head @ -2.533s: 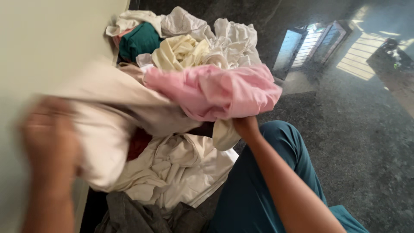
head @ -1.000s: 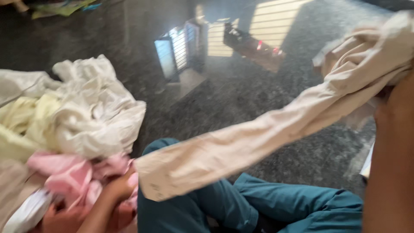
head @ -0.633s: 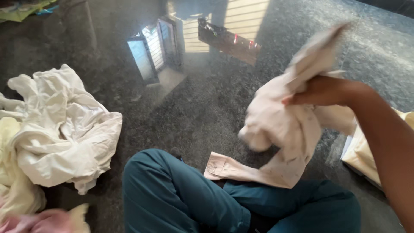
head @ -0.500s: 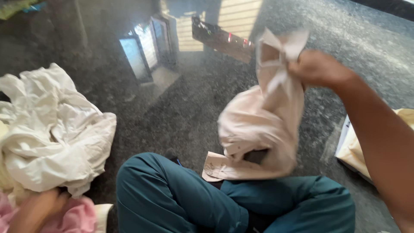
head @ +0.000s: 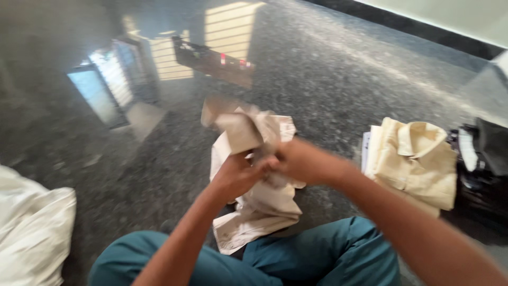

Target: The person folds a light-colored shirt on the floor, buttoning it, smoothing the fabric, and folding it into a compact rectangle. They then place it on a stack and begin folding another shirt from a pile of laundry.

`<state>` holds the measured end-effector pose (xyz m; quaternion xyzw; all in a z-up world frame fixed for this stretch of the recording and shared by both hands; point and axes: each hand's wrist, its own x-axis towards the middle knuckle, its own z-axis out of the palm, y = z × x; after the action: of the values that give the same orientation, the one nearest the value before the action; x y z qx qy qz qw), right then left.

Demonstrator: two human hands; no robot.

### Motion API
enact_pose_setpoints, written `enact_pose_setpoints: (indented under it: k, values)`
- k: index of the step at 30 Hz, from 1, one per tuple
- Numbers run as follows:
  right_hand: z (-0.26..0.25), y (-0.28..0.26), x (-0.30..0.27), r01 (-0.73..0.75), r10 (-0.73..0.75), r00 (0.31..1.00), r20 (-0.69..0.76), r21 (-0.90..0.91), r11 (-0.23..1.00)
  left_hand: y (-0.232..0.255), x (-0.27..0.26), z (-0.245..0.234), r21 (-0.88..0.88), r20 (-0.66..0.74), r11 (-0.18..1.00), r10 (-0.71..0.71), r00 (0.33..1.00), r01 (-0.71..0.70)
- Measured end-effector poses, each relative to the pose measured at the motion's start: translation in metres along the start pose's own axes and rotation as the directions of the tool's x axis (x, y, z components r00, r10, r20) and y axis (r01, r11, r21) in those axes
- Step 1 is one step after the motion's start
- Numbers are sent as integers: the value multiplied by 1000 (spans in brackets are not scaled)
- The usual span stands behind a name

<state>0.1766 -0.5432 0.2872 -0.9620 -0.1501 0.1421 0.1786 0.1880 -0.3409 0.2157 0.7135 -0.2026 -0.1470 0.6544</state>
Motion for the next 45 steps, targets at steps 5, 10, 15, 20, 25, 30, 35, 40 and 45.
enact_pose_setpoints:
  k: [5, 10, 15, 20, 25, 30, 35, 40, 45]
  values:
    - [44, 33, 6, 150, -144, 988, -58, 600, 786, -52, -3, -9, -203, -273, 976, 21, 962, -79]
    - [47, 45, 34, 122, 69, 984, -162, 910, 395, -39, -3, -55, -44, -317, 986, 137, 938, -158]
    - [38, 27, 33, 181, 135, 931, -340, 748, 638, -33, 3, -65, -197, -328, 980, -30, 944, -37]
    - [67, -21, 33, 337, -130, 890, -437, 439, 833, -36, 0, -31, -258, -215, 940, 168, 962, -222]
    - [51, 1, 44, 93, 334, 882, -331, 819, 566, -24, -16, -55, -231, -252, 962, 86, 964, -146]
    - [-4, 27, 34, 517, 273, 700, -660, 732, 443, -20, -15, -63, 278, -286, 956, -9, 958, 92]
    - [-51, 27, 21, 504, 281, 510, -813, 547, 668, -35, -6, -31, 566, -418, 811, 131, 899, 145]
    - [-88, 64, 14, 625, 137, 314, -940, 313, 715, -42, 6, -22, 329, -546, 901, -63, 835, 283]
    - [-136, 109, -33, 638, 81, 267, -960, 239, 732, 0, 34, -25, -688, -384, 699, -124, 915, -194]
